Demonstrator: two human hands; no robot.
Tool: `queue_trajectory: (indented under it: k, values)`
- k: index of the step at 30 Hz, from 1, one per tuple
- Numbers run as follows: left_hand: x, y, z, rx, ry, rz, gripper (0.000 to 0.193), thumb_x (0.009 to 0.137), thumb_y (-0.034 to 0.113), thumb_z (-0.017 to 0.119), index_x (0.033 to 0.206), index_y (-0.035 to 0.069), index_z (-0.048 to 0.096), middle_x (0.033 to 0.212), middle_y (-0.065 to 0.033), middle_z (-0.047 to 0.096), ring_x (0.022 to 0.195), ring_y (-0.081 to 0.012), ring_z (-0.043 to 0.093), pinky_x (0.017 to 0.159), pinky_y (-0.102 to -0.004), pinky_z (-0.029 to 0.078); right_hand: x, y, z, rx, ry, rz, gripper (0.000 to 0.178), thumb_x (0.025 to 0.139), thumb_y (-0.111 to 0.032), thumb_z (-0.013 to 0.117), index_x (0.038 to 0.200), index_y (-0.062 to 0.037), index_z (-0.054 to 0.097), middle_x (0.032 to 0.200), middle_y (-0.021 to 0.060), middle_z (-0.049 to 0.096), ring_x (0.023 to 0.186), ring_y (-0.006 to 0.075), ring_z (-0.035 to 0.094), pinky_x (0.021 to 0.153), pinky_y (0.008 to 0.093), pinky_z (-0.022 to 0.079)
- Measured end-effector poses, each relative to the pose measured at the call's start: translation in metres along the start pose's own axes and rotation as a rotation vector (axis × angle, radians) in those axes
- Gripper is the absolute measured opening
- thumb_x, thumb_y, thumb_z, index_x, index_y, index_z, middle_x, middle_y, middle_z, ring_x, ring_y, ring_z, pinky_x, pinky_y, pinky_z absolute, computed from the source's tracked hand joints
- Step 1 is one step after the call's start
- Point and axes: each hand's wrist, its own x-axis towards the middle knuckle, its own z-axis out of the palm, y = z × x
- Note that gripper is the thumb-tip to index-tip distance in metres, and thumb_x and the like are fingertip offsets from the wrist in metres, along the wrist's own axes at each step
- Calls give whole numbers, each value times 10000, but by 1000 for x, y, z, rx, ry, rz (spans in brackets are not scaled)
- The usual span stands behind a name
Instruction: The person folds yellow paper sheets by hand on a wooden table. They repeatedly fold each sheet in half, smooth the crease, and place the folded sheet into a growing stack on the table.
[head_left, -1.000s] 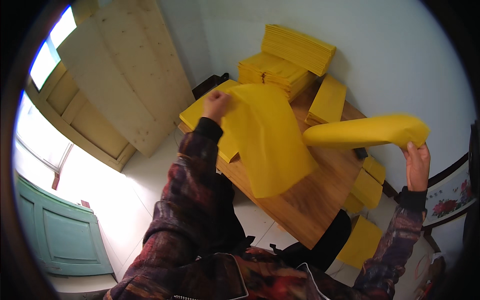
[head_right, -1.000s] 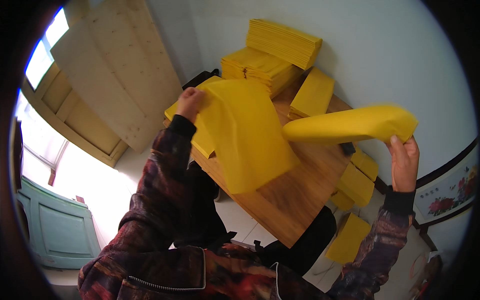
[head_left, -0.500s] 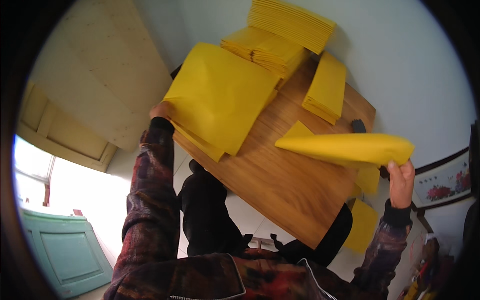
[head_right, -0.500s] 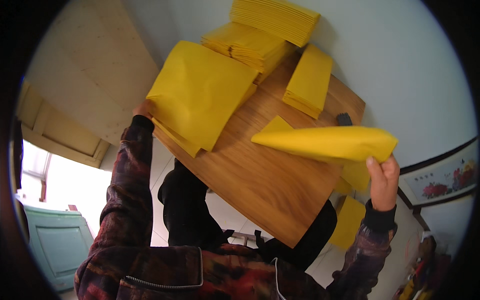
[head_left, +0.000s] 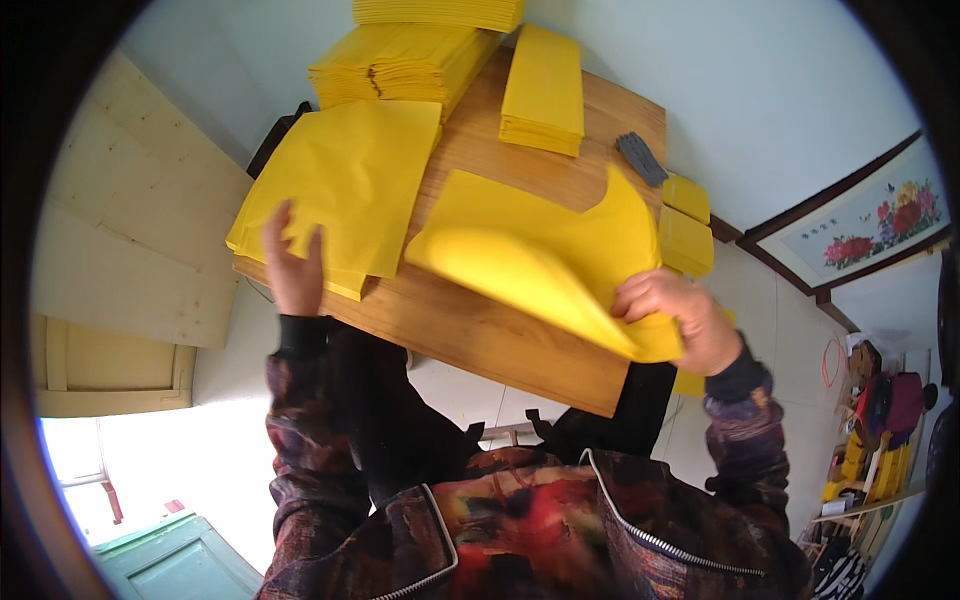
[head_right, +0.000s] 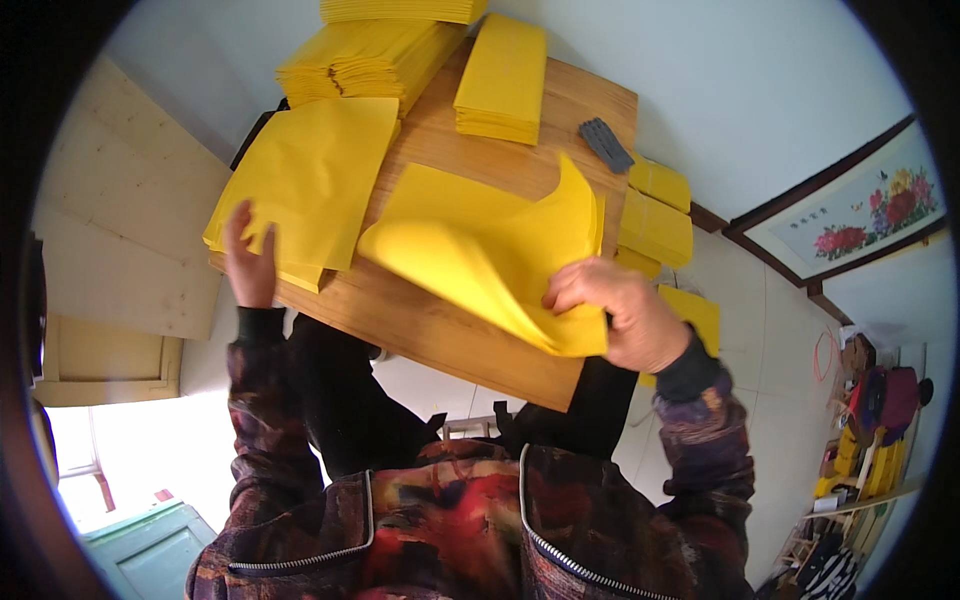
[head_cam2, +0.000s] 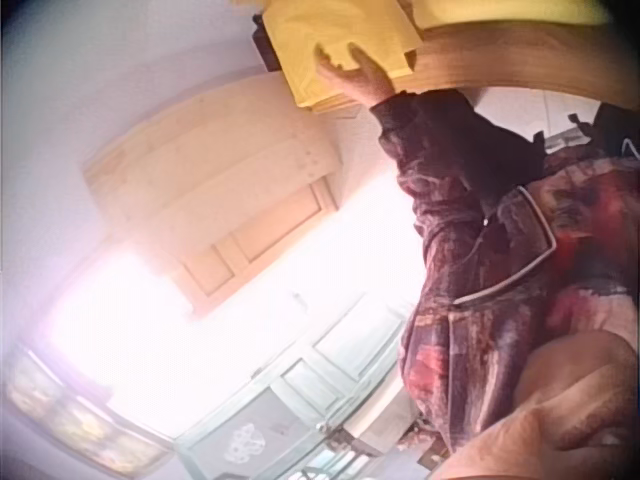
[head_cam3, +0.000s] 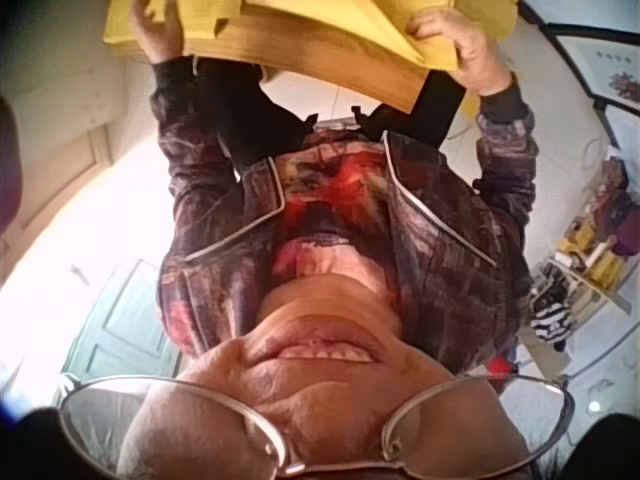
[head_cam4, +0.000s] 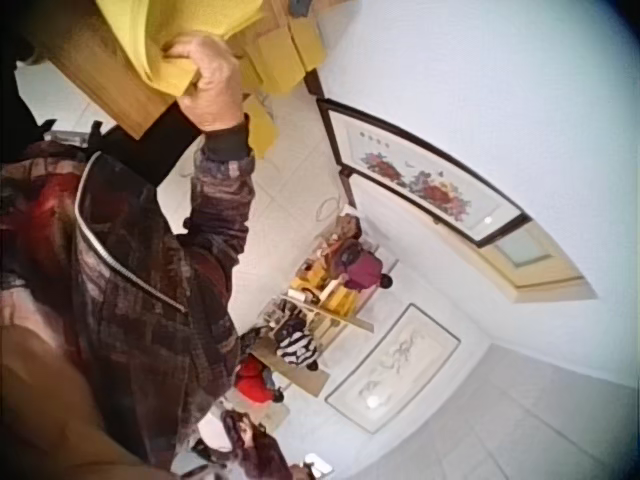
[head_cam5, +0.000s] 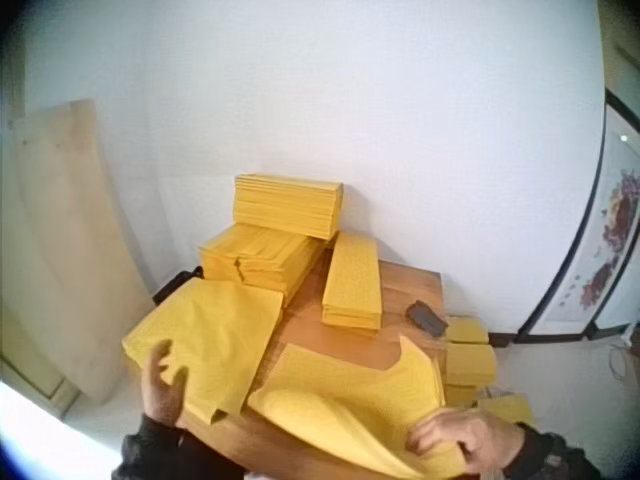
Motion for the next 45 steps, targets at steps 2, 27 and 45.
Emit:
queue_trajectory:
  k: [2, 27, 45]
  values:
    - [-26, 54, 21, -101, -208, 42, 548, 777, -46, 640, 1292, 87, 506, 1347, -96, 491, 1236, -275, 475, 981, -370, 413, -29, 14, 30, -64, 59, 33, 217, 690, 68, 629, 874, -42, 597, 988, 77, 666, 1057, 306, 607, 891, 400, 490]
    - [-132, 117, 52, 389, -872, 478, 782, 687, 271, 784, 1384, 198, 437, 1468, -64, 380, 1373, -283, 325, 1082, -472, 293, -113, 53, 134, -434, 351, 212, 311, 711, 73, 557, 988, -52, 621, 1216, 76, 585, 1249, 297, 475, 1053, 478, 349]
    - [-145, 121, 53, 372, -818, 400, 768, 660, 251, 788, 1352, 197, 458, 1443, -81, 387, 1345, -308, 347, 1039, -515, 321, -78, 17, 174, -557, 272, 105, 187, 738, -67, 645, 920, -73, 605, 1070, 69, 558, 1025, 272, 537, 854, 409, 443]
